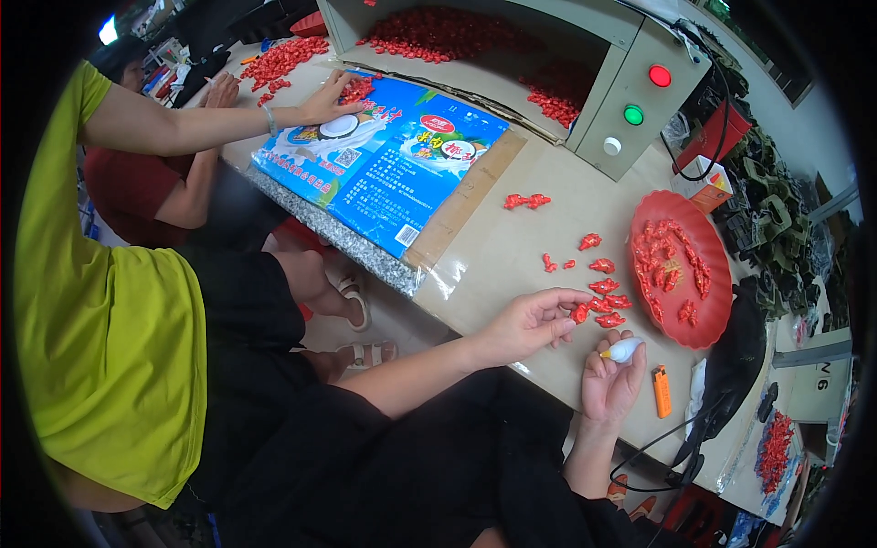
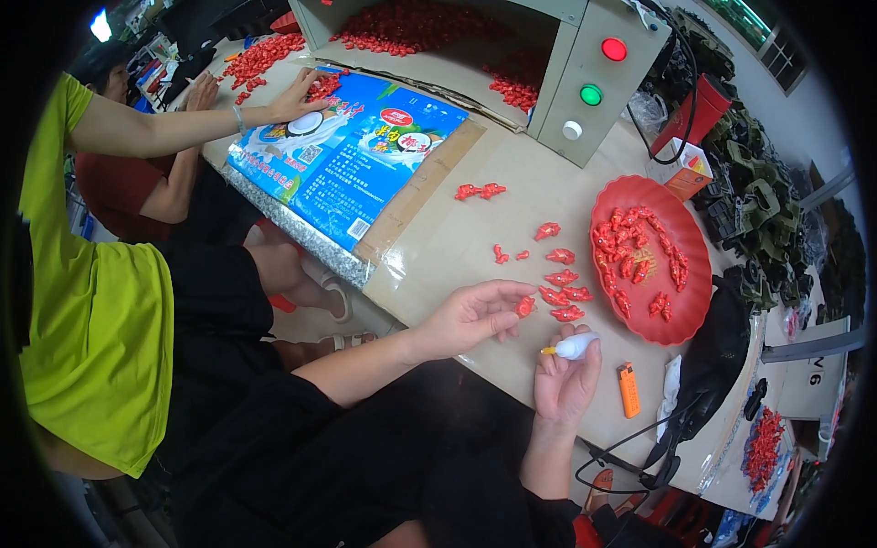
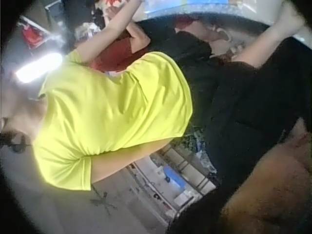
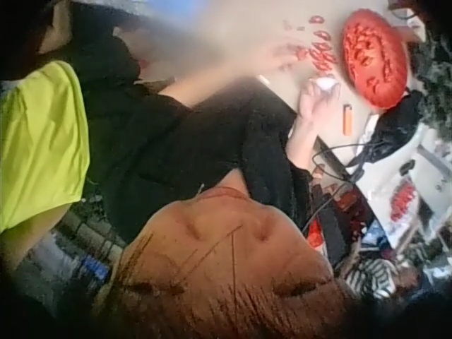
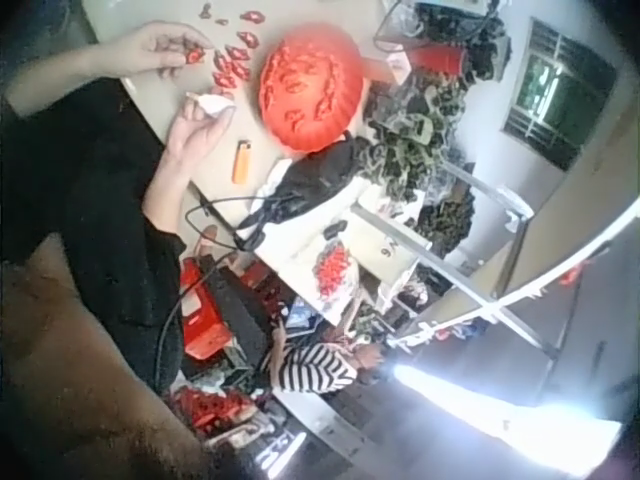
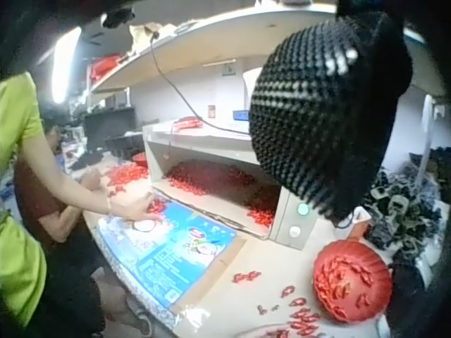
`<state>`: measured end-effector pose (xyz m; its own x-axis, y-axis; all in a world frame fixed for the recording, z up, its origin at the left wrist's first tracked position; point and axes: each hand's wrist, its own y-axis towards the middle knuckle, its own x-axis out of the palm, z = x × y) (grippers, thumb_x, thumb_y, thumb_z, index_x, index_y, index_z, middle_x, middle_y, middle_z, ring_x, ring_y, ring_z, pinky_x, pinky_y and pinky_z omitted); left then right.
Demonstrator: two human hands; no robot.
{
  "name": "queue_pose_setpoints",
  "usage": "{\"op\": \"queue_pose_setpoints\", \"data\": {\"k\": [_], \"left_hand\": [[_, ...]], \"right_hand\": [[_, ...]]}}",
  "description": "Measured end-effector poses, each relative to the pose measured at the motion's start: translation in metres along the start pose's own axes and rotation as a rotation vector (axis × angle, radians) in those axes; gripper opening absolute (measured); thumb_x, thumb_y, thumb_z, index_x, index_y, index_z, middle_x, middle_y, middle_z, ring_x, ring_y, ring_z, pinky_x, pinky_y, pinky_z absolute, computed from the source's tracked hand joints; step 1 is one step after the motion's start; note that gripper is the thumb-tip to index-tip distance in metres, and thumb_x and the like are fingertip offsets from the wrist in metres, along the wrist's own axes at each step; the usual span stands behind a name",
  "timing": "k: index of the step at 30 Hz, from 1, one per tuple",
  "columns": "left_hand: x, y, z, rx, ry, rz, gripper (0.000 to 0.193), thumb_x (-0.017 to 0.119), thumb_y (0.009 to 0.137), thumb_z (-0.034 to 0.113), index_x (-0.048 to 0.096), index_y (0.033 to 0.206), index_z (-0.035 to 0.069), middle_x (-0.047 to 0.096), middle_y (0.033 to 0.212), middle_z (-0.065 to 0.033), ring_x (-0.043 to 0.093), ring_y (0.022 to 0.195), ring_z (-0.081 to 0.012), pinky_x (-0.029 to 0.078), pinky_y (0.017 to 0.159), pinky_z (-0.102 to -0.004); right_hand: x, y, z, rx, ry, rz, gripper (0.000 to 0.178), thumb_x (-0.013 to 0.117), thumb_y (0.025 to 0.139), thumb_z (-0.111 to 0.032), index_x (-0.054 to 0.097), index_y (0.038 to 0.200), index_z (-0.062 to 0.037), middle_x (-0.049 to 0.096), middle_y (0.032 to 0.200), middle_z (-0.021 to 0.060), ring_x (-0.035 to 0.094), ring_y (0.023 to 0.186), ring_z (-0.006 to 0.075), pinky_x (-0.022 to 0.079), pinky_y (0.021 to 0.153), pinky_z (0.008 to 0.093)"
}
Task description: The person assembles small red figurines by hand, applying glue from a squeeze bottle onto each piece and attaching parts together.
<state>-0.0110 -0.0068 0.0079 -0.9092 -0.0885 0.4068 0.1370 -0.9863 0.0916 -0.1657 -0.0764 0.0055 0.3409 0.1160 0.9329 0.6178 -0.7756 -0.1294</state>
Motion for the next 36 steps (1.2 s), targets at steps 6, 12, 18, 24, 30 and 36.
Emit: {"op": "queue_pose_setpoints", "data": {"k": [6, 12, 18, 24, 30, 36], "left_hand": [[0.001, -0.002, 0.002, -0.003, 0.000, 0.000, 0.034, 0.045, 0.086, 0.004, 0.041, 0.120, 0.005, 0.051, 0.094, 0.0002, 0.048, 0.073, -0.0039, 0.041, 0.062, -0.0176], [0.003, -0.003, 0.001, -0.008, -0.015, 0.006, 0.034, 0.047, 0.085, 0.005, 0.042, 0.119, 0.005, 0.051, 0.094, 0.0010, 0.047, 0.073, -0.0022, 0.040, 0.062, -0.0167], [0.000, -0.002, -0.002, 0.019, -0.027, 0.023, 0.037, 0.049, 0.084, 0.006, 0.041, 0.120, 0.003, 0.051, 0.097, -0.0016, 0.050, 0.082, -0.0062, 0.042, 0.068, -0.0200], [-0.002, 0.002, -0.003, 0.006, 0.083, 0.046, 0.037, 0.049, 0.084, 0.005, 0.041, 0.119, 0.001, 0.050, 0.098, -0.0030, 0.051, 0.081, -0.0079, 0.042, 0.068, -0.0206], [0.002, -0.001, -0.006, 0.013, 0.062, 0.026, 0.036, 0.049, 0.085, 0.006, 0.041, 0.120, 0.002, 0.050, 0.097, -0.0025, 0.051, 0.081, -0.0079, 0.042, 0.069, -0.0205], [0.002, -0.001, 0.002, 0.015, 0.063, 0.012, 0.035, 0.047, 0.085, 0.005, 0.041, 0.120, 0.003, 0.049, 0.097, -0.0019, 0.048, 0.081, -0.0063, 0.041, 0.070, -0.0204]], "right_hand": [[0.003, -0.002, 0.001, 0.006, 0.010, 0.024, 0.021, 0.047, 0.086, -0.023, 0.045, 0.094, -0.0025, 0.042, 0.079, 0.0058, 0.037, 0.056, 0.0094, 0.033, 0.047, 0.0211], [-0.003, -0.003, -0.001, 0.011, 0.003, -0.014, 0.021, 0.047, 0.086, -0.022, 0.045, 0.093, -0.0029, 0.043, 0.081, 0.0059, 0.038, 0.058, 0.0096, 0.033, 0.047, 0.0213], [-0.001, 0.000, 0.000, -0.033, -0.004, 0.112, 0.022, 0.048, 0.086, -0.025, 0.046, 0.094, -0.0041, 0.047, 0.085, 0.0076, 0.039, 0.058, 0.0099, 0.033, 0.049, 0.0217], [0.005, 0.005, -0.003, -0.102, -0.043, 0.157, 0.024, 0.049, 0.086, -0.026, 0.049, 0.097, -0.0047, 0.051, 0.086, 0.0094, 0.039, 0.057, 0.0091, 0.033, 0.050, 0.0212], [0.009, 0.000, -0.006, -0.169, -0.116, 0.147, 0.022, 0.048, 0.087, -0.025, 0.049, 0.096, -0.0049, 0.052, 0.087, 0.0093, 0.038, 0.056, 0.0085, 0.032, 0.049, 0.0201], [0.003, 0.004, -0.001, -0.109, -0.079, 0.177, 0.023, 0.048, 0.086, -0.026, 0.049, 0.094, -0.0048, 0.054, 0.086, 0.0101, 0.038, 0.055, 0.0087, 0.031, 0.048, 0.0204]]}}
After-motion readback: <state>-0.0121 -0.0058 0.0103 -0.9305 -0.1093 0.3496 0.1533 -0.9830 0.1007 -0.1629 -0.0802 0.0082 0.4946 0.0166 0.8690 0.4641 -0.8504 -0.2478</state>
